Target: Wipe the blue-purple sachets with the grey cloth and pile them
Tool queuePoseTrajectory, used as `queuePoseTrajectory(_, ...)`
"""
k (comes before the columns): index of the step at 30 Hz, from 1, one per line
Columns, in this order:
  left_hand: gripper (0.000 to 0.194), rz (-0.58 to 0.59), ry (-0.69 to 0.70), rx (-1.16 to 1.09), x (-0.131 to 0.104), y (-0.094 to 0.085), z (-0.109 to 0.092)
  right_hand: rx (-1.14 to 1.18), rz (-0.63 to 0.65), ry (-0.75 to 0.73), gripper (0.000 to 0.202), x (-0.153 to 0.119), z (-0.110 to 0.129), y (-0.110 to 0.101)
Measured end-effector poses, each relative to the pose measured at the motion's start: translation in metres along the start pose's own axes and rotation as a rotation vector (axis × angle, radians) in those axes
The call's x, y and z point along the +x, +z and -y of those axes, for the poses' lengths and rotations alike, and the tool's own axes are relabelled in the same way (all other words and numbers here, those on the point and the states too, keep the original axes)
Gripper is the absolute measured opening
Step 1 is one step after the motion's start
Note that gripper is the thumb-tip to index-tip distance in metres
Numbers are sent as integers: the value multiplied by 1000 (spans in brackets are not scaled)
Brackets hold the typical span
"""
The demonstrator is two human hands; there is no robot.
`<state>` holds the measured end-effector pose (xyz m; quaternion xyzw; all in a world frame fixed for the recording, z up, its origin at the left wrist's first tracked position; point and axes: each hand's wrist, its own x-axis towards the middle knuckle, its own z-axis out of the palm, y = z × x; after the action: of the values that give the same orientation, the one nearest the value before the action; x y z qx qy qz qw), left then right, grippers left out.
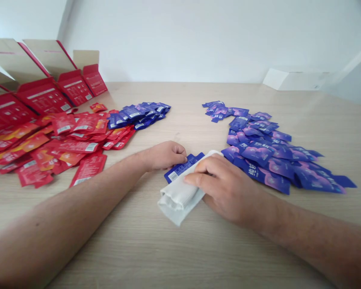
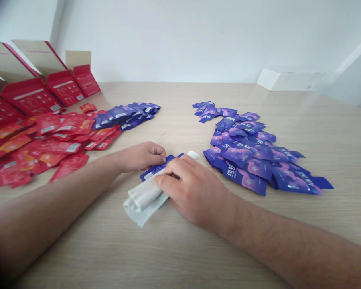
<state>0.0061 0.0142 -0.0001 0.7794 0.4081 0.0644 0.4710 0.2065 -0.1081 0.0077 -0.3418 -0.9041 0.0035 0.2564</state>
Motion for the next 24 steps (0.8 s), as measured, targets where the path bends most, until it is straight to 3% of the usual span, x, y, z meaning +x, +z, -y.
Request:
queuePoseTrajectory(3,17,41,-18,-27,1,2,2,-48,-78,18,29,0,-17,7)
queuePoseTrajectory(7,13,47,-10,-20,0,6,1,-29,-16,87,30,-1,-36,23)
queuePoseTrajectory(10,12,26,-12,-1,0,8,-1,25,24,38,27,-1,-32,29)
queuePoseTrajectory(14,13,21,0,30,0,7,-1,62,107,-138,21,-2,-19,27)
queuePoseTrajectory(16,13,39,-9,18,0,7,-1,62,107,-122,22,-2,-22,25)
queuePoseTrajectory(20,13,62,-36,-51,1,7,1,54,18,54,30,-2,-38,25)
queuePoseTrajectory(24,14,55,-28,-33,0,7,1,66,81,-31,25,-2,-30,25)
